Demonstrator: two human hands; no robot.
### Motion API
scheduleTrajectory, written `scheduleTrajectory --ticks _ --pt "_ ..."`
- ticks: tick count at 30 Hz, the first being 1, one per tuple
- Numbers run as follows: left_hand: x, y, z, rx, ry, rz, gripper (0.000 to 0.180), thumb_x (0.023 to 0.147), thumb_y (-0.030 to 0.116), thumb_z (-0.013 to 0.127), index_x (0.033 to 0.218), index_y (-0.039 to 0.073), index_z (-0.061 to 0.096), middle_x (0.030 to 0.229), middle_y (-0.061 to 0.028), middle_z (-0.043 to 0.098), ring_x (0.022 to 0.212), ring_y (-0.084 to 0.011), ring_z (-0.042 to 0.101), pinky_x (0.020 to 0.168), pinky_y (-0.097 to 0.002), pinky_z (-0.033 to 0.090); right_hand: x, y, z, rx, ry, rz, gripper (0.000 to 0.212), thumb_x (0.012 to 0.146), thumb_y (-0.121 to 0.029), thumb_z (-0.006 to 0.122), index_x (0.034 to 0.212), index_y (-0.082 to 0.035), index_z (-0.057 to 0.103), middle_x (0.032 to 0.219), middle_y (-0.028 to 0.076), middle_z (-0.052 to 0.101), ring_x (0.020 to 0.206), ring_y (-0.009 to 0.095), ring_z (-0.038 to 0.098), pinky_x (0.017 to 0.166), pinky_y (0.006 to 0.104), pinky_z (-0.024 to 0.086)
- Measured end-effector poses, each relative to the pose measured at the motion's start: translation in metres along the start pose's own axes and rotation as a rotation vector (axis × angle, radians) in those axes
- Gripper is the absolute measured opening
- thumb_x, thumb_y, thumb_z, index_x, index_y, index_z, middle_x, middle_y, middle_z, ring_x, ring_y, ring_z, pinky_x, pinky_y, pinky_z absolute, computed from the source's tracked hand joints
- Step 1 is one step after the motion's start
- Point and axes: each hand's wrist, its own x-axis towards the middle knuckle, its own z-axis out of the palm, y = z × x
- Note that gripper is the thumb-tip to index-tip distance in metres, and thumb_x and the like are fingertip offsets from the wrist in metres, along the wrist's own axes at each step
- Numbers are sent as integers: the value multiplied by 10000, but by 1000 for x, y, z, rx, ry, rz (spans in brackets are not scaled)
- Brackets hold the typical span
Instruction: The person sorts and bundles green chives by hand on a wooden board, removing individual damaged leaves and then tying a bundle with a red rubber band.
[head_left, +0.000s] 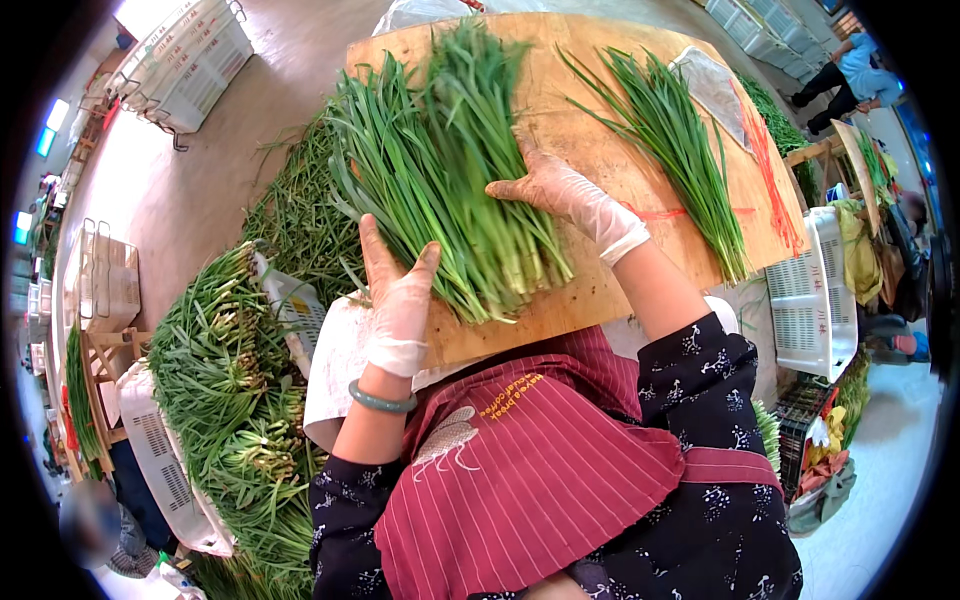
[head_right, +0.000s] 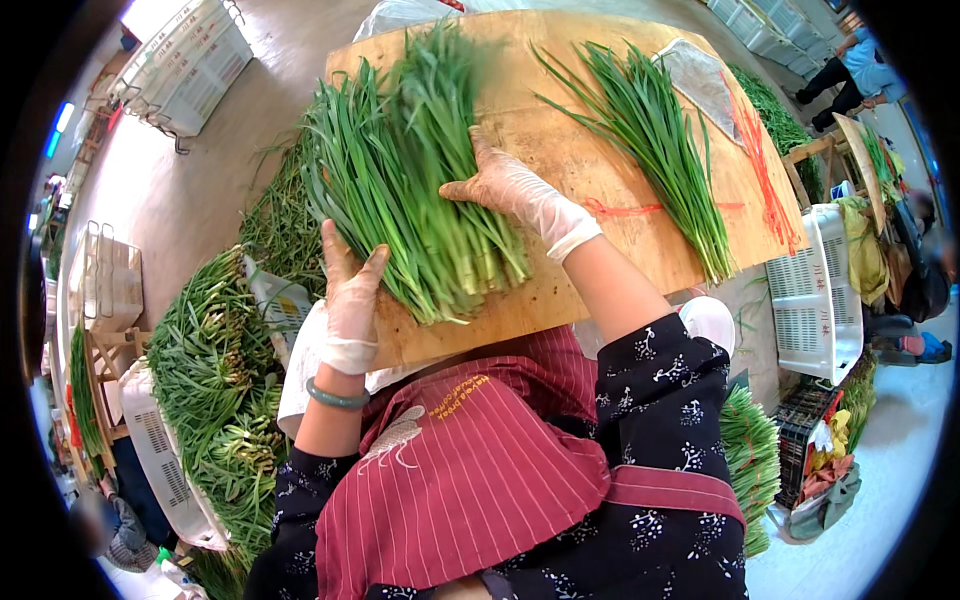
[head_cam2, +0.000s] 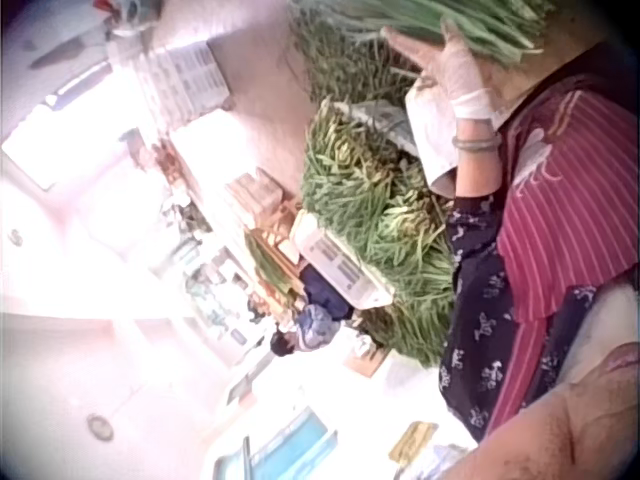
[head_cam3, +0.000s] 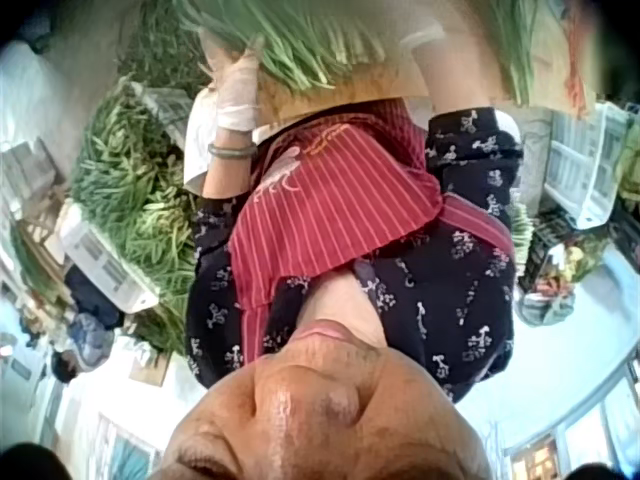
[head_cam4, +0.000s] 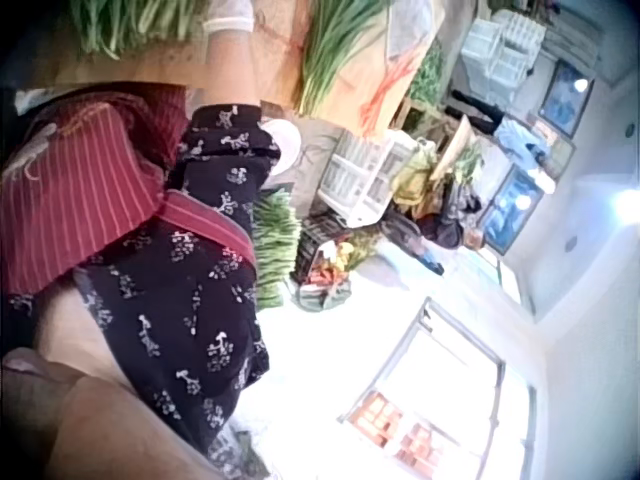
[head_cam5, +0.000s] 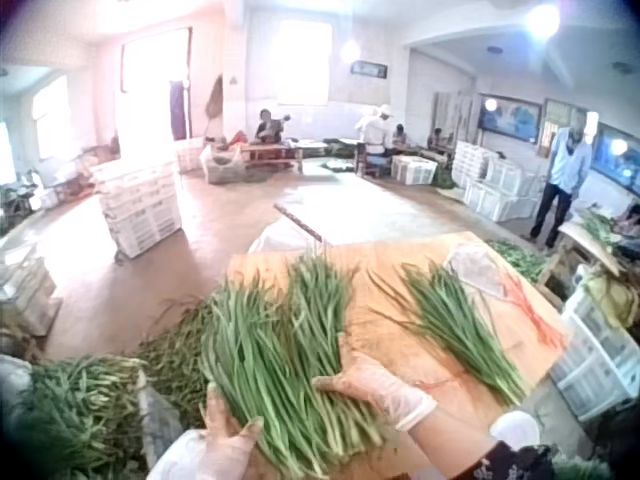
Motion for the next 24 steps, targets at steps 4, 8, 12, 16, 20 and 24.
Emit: scheduleTrajectory --ticks 4,8,12,16,20,24 --pt "5 6 -3 -246 -38 -136 828 770 115 637 1393 57 94 1411 -166 184 1269 -241 247 1033 -312 216 0 8 -3 123 24 73 1066 640 -602 647 1326 72 189 1271 284 389 1214 342 371 984 347 318" --pt "35 3 -19 -521 -34 -356 653 825 146 571 1351 22 205 1300 -153 360 1107 -238 450 927 -358 385 -4 16 -28 173 19 250 1078 621 -683 599 1306 73 251 1235 266 440 1193 328 403 978 338 323" --pt "51 24 -30 -642 -226 -593 396 841 270 564 1154 43 479 1122 -69 511 1000 -228 493 834 -393 445 6 -18 -9 228 -188 4 1085 623 -677 612 1286 107 259 1176 235 498 1120 283 464 940 320 362" --pt "60 26 -1 -664 -325 -565 317 785 180 648 1058 51 554 956 -42 611 821 -156 599 750 -304 493 9 -31 33 452 -139 95 920 593 -439 781 1234 66 357 1098 144 560 1006 218 526 871 301 417" --pt "61 25 2 -646 -405 -628 323 767 121 655 1062 34 556 959 -53 608 870 -169 583 784 -307 480 14 -11 32 700 -305 54 785 652 -378 754 1230 18 400 1091 156 558 1008 219 519 866 302 417" --pt "51 20 9 -491 -327 -490 329 766 113 653 1067 20 557 993 -63 596 917 -176 557 812 -306 456 -28 -34 2 -218 203 -78 832 664 -485 697 1266 -11 373 1073 224 556 974 335 550 835 381 446"
